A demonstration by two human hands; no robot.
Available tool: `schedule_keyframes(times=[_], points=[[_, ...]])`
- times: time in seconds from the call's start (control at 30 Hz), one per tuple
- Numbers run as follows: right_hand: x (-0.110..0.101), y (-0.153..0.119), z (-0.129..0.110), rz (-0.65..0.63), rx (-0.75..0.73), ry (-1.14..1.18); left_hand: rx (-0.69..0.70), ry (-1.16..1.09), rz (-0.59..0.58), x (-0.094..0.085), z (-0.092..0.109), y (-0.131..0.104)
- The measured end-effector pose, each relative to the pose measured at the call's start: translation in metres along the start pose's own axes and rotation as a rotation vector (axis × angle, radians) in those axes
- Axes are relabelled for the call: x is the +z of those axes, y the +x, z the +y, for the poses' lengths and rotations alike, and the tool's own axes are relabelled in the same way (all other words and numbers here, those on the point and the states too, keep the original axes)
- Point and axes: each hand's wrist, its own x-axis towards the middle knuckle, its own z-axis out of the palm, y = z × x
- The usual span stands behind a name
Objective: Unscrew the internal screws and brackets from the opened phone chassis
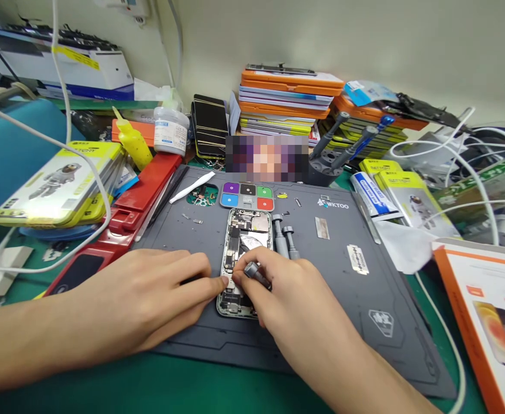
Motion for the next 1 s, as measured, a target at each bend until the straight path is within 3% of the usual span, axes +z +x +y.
schedule_keyframes(times=[1.0], points=[[-0.0006,-0.001,0.0004,-0.015,0.005,-0.006,0.003,-0.003,0.017,0.0026,-0.0001,0.0002]])
